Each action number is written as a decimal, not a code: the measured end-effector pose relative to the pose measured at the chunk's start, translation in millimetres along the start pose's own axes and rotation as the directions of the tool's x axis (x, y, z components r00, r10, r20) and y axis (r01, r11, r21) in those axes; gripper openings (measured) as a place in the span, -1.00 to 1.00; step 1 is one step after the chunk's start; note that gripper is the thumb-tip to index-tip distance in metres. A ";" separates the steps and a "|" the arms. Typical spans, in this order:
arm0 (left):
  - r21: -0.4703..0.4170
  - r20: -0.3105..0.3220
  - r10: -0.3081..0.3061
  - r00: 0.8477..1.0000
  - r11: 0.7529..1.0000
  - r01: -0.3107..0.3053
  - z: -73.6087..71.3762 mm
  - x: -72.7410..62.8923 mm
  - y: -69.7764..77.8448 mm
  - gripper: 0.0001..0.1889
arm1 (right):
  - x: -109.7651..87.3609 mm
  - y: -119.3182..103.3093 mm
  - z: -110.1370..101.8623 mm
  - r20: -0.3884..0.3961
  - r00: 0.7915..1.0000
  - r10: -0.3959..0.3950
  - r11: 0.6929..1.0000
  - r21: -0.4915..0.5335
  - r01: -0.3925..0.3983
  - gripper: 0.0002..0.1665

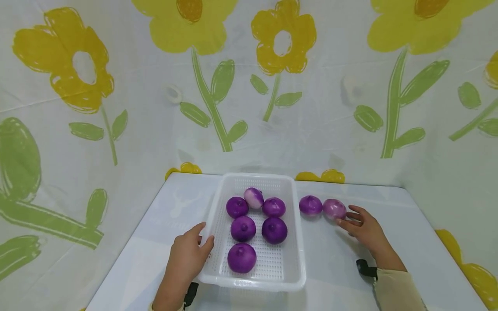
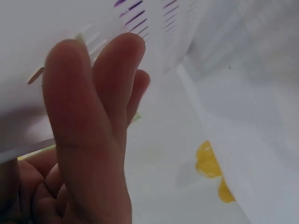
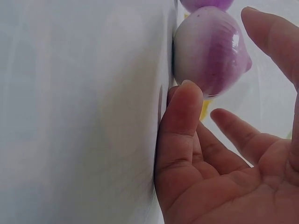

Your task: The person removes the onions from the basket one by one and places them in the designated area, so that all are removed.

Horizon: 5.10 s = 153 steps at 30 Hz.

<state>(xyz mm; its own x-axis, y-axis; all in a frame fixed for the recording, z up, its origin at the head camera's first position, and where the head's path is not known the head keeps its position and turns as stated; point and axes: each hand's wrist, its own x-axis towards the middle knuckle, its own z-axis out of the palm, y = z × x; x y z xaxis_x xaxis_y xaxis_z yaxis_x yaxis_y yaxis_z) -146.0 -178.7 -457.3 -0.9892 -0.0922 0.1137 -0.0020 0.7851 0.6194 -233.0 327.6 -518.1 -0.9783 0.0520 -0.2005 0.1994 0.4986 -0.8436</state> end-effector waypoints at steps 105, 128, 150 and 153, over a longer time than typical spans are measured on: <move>0.098 -0.067 0.048 0.997 0.994 -0.041 6.1 -22.3 9.3 -0.40 | -57.9 -206.4 199.2 0.804 0.429 -0.411 0.307 -0.322 0.896 -0.32; 0.118 -0.067 0.055 0.996 0.992 -0.047 5.8 -22.0 9.8 -0.40 | -57.1 -201.6 203.4 0.810 0.492 -0.320 0.383 -0.364 0.849 0.01; 0.121 -0.032 0.025 0.999 0.992 -0.021 7.8 -20.4 9.0 -0.40 | -56.5 -204.0 197.9 0.767 0.523 -0.372 0.371 -0.394 0.841 -0.10; 0.115 -0.033 0.018 0.999 0.993 -0.014 8.3 -21.8 8.8 -0.40 | -56.6 -204.1 196.7 0.762 0.524 -0.379 0.389 -0.383 0.838 -0.10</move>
<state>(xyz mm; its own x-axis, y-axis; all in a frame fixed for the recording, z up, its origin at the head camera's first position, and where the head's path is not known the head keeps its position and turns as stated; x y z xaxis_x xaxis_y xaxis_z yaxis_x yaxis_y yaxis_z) -125.7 -164.7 -460.8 -0.9838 -0.0979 0.1504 -0.0046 0.8516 0.5243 -207.3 52.7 -432.6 -0.5459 -0.8214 -0.1651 -0.7636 0.5688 -0.3056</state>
